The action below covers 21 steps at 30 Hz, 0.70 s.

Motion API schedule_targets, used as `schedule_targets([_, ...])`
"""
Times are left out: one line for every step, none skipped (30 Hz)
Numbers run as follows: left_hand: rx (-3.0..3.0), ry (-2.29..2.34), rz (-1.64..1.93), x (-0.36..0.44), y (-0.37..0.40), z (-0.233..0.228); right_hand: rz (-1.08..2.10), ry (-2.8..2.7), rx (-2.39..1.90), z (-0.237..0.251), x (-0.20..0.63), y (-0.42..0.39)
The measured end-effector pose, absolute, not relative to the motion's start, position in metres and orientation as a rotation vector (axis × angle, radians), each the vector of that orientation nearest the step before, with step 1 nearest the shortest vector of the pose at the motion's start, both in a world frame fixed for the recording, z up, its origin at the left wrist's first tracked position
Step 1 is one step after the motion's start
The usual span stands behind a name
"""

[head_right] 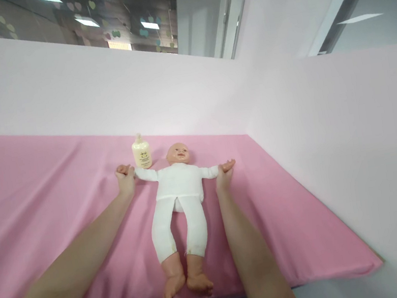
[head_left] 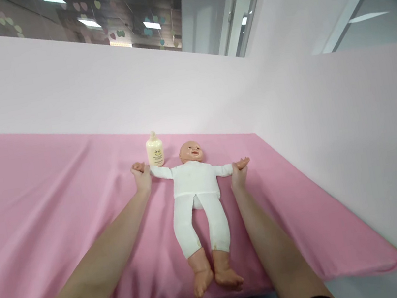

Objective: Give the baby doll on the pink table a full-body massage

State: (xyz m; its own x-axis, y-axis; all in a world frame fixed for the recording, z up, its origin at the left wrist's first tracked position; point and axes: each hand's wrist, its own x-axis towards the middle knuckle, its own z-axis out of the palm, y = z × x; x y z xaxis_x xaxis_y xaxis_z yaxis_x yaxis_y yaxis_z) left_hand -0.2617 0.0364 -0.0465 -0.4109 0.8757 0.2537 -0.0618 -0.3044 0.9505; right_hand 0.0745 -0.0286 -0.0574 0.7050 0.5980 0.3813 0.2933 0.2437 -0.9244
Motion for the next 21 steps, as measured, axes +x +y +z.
schedule_targets([1.183, 1.249, 1.791, -0.259, 0.032, -0.045, 0.226, -0.846, -1.324, -0.054, 0.068, -0.031])
schedule_targets([1.285, 1.23, 1.773, -0.255, 0.027, -0.043, 0.214, -0.898, -1.3, -0.051, 0.062, -0.034])
schedule_targets([1.402, 1.206, 1.733, -0.251, 0.023, -0.041, 0.214, -0.978, -1.279, -0.048, 0.056, -0.037])
schedule_targets([1.532, 1.195, 1.679, -0.247, 0.019, -0.039, 0.207, -1.055, -1.258, -0.045, 0.05, -0.04])
schedule_targets([1.664, 1.19, 1.613, -0.243, 0.015, -0.038, 0.198, -1.13, -1.241, -0.043, 0.044, -0.043])
schedule_targets([1.789, 1.193, 1.541, -0.239, 0.013, -0.037, 0.19, -1.198, -1.231, -0.042, 0.04, -0.045])
schedule_targets([1.904, 1.196, 1.467, -0.234, 0.011, -0.037, 0.178, -1.263, -1.231, -0.041, 0.036, -0.047])
schedule_targets([2.016, 1.203, 1.39, -0.23, 0.009, -0.037, 0.161, -1.327, -1.242, -0.04, 0.034, -0.048])
schedule_targets([2.124, 1.213, 1.31, -0.226, 0.009, -0.037, 0.138, -1.394, -1.261, -0.04, 0.032, -0.049])
schedule_targets([2.227, 1.219, 1.229, -0.223, 0.009, -0.038, 0.111, -1.47, -1.281, -0.04, 0.03, -0.049])
schedule_targets([2.319, 1.22, 1.149, -0.219, 0.009, -0.038, 0.083, -1.55, -1.298, -0.039, 0.03, -0.049])
schedule_targets([2.398, 1.216, 1.078, -0.216, 0.009, -0.038, 0.057, -1.627, -1.309, -0.039, 0.029, -0.049])
schedule_targets([2.466, 1.207, 1.022, -0.214, 0.009, -0.038, 0.041, -1.696, -1.314, -0.038, 0.028, -0.048])
schedule_targets([2.519, 1.195, 0.984, -0.212, 0.009, -0.038, 0.037, -1.755, -1.316, -0.036, 0.028, -0.048])
schedule_targets([2.559, 1.182, 0.96, -0.211, 0.009, -0.038, 0.041, -1.797, -1.319, -0.035, 0.028, -0.047])
schedule_targets([2.585, 1.172, 0.945, -0.21, 0.009, -0.037, 0.05, -1.824, -1.324, -0.034, 0.028, -0.047])
schedule_targets([2.596, 1.168, 0.934, -0.21, 0.009, -0.036, 0.062, -1.838, -1.332, -0.033, 0.028, -0.047])
schedule_targets([2.595, 1.167, 0.927, -0.21, 0.009, -0.035, 0.078, -1.844, -1.338, -0.032, 0.028, -0.046])
schedule_targets([2.583, 1.164, 0.927, -0.211, 0.009, -0.035, 0.092, -1.835, -1.336, -0.032, 0.028, -0.046])
schedule_targets([2.559, 1.16, 0.948, -0.212, 0.009, -0.034, 0.107, -1.811, -1.326, -0.033, 0.029, -0.046])
schedule_targets([2.522, 1.151, 0.997, -0.213, 0.009, -0.034, 0.127, -1.771, -1.309, -0.034, 0.029, -0.046])
